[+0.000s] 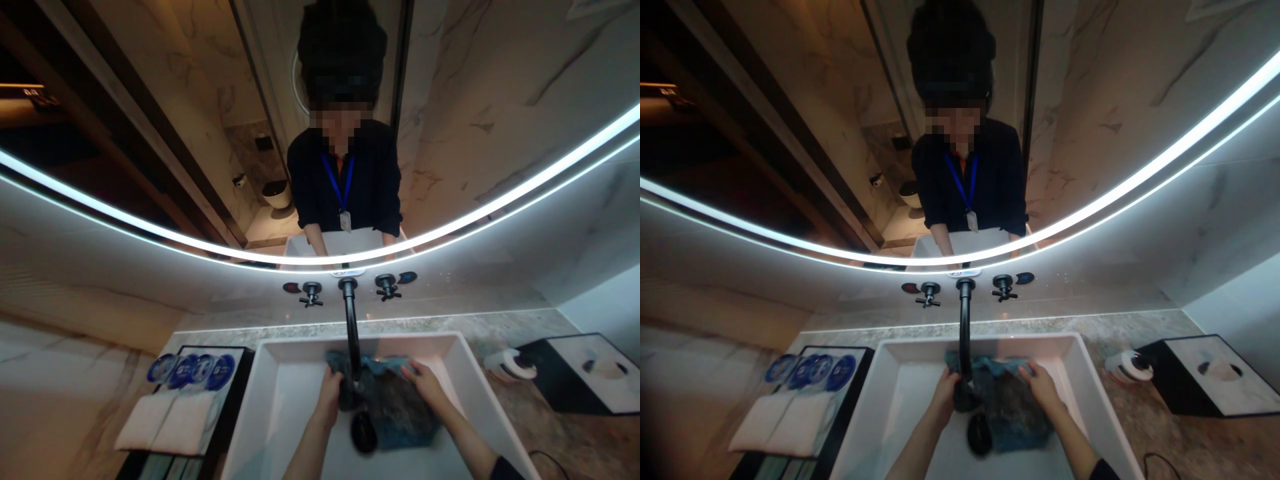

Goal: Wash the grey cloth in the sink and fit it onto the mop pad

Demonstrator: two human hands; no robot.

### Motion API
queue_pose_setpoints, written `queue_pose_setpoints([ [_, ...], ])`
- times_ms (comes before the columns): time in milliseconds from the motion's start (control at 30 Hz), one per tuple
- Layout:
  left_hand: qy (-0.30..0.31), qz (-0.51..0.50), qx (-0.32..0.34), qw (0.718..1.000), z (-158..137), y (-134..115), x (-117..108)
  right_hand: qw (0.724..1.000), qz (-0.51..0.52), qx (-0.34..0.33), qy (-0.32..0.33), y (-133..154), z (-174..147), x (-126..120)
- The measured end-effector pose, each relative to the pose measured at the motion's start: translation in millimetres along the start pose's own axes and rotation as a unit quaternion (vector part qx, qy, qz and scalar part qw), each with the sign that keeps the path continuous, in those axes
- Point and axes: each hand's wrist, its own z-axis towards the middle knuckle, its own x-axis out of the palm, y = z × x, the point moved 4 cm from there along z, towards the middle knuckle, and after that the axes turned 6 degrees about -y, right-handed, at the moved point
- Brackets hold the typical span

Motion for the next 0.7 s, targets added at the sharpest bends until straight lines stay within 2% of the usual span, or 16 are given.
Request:
queue_pose_setpoints([
  [67, 0.019, -0.007, -0.043, 0.999, 0, 5, 7, 0.995, 0.085, -0.007, 0.048, 32, -1, 23],
  [100, 0.043, -0.014, -0.078, 0.996, -2, 9, 13, 0.978, 0.191, 0.008, 0.081, 49, -5, 40],
  [200, 0.119, -0.067, -0.169, 0.976, -11, 16, 25, 0.955, 0.265, -0.009, 0.13, 94, -19, 90],
  [233, 0.135, -0.089, -0.177, 0.971, -12, 16, 25, 0.96, 0.244, -0.032, 0.134, 105, -21, 101],
  [333, 0.122, -0.087, -0.115, 0.982, -9, 9, 1, 0.982, 0.123, -0.059, 0.127, 112, -12, 109],
  [400, 0.053, 0.028, -0.042, 0.997, -2, 0, -33, 0.992, 0.035, -0.039, 0.115, 98, 1, 98],
  [433, 0.007, 0.102, -0.008, 0.995, 0, -6, -53, 0.994, -0.002, -0.028, 0.108, 89, 7, 90],
  [500, -0.077, 0.225, 0.037, 0.971, 1, -18, -88, 0.993, -0.084, -0.017, 0.084, 71, 14, 76],
  [567, -0.148, 0.272, 0.063, 0.949, -2, -28, -110, 0.988, -0.148, -0.021, 0.043, 61, 11, 68],
  [633, -0.209, 0.334, 0.139, 0.909, -10, -37, -114, 0.979, -0.196, -0.056, 0.016, 61, 1, 71],
  [667, -0.219, 0.382, 0.195, 0.876, -15, -40, -107, 0.972, -0.219, -0.089, 0.019, 64, -6, 77],
  [700, -0.204, 0.434, 0.248, 0.841, -20, -41, -96, 0.962, -0.242, -0.126, 0.032, 69, -12, 85],
])
